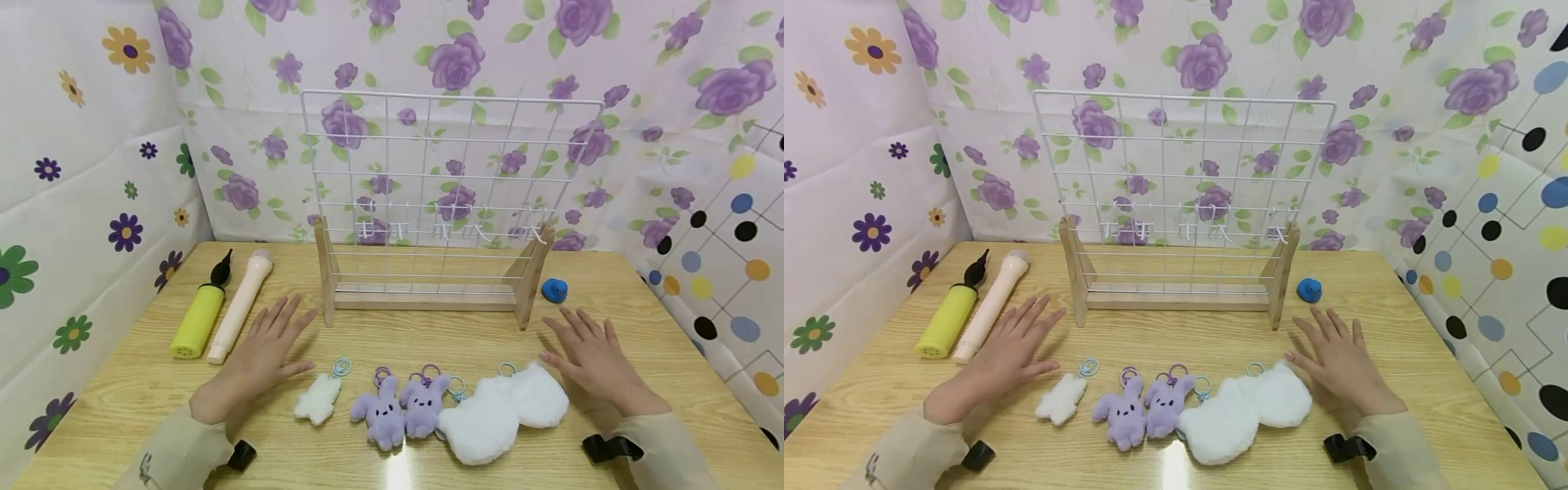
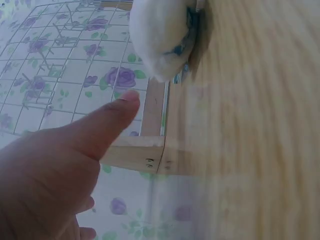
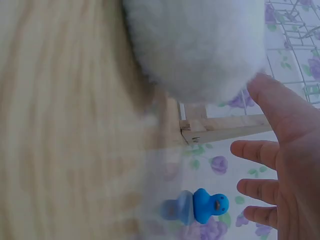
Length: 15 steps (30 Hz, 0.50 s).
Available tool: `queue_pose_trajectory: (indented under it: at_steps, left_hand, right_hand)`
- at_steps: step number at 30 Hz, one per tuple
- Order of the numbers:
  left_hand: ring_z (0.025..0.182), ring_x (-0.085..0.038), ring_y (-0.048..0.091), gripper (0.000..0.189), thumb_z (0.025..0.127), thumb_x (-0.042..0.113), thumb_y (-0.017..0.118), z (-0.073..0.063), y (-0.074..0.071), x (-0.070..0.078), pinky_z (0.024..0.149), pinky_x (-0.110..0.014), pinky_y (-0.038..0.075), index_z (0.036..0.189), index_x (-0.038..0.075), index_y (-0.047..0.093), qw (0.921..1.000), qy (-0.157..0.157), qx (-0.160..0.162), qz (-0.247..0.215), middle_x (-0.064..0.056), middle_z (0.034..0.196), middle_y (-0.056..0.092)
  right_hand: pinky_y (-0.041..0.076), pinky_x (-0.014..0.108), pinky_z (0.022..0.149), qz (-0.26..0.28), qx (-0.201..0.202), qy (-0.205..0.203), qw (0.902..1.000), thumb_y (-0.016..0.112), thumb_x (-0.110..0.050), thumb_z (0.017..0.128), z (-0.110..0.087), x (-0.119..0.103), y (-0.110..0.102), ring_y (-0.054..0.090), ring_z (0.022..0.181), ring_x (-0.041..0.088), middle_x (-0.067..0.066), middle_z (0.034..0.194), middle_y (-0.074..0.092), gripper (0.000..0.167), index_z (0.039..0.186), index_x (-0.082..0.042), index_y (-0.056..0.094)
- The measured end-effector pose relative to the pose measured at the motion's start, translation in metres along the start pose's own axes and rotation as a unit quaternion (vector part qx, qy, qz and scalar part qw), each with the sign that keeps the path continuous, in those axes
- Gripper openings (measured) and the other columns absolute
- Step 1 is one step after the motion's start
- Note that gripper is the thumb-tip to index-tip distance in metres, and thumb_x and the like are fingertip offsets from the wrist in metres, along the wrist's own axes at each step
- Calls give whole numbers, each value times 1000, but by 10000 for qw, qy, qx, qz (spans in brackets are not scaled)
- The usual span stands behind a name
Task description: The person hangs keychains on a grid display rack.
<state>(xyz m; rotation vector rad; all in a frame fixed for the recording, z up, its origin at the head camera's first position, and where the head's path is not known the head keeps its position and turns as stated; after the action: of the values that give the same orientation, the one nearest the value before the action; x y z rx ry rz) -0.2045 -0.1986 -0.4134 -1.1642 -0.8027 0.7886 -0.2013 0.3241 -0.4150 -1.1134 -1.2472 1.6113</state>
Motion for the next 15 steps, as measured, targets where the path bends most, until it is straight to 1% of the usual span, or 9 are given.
queue_pose_trajectory:
  at_steps: [3,6,9,11,15]
  left_hand:
    - [143,-44,19,84,83,43,71,3,-3,1,114,-62,21,150,13,31,9996,127,249,67,-23,158,18]
    - [139,-46,27,82,81,39,74,5,-7,2,111,-62,28,146,8,36,9976,311,604,155,-26,153,27]
    - [136,-46,32,80,80,34,76,8,-11,4,107,-62,33,144,6,38,9953,394,881,21,-27,150,33]
    - [133,-46,37,79,79,32,77,11,-14,5,104,-63,37,143,5,39,9935,386,1062,-164,-28,148,36]
    - [129,-46,42,80,80,28,78,16,-18,6,101,-62,42,145,5,38,9899,191,1277,-578,-27,146,38]
  right_hand:
    - [9,79,105,-44,39,-12,10000,55,-53,92,1,1,-5,24,137,52,26,152,30,69,145,-13,40]
    - [11,78,105,-53,42,-32,10000,56,-54,91,1,-1,-12,25,136,53,27,150,33,71,146,-12,38]
    - [16,77,105,-50,133,-139,9998,58,-53,90,1,-3,-20,27,135,53,27,148,35,72,146,-12,38]
    - [21,75,104,-14,210,-220,9995,61,-51,89,2,-4,-25,29,133,53,27,147,37,72,144,-11,39]
    - [30,71,101,163,329,-376,9986,65,-47,88,2,-10,-36,33,131,52,26,144,41,70,142,-9,43]
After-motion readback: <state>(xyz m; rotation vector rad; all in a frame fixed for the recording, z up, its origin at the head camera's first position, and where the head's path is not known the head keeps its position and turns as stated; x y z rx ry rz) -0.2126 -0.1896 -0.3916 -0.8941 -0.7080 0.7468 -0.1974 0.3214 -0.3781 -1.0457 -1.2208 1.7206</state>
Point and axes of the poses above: each hand's wrist, its own z-axis towards the middle knuckle, its own y-axis out of the palm, x = y × z, the point moved 3 cm from there along z, towards the middle knuckle
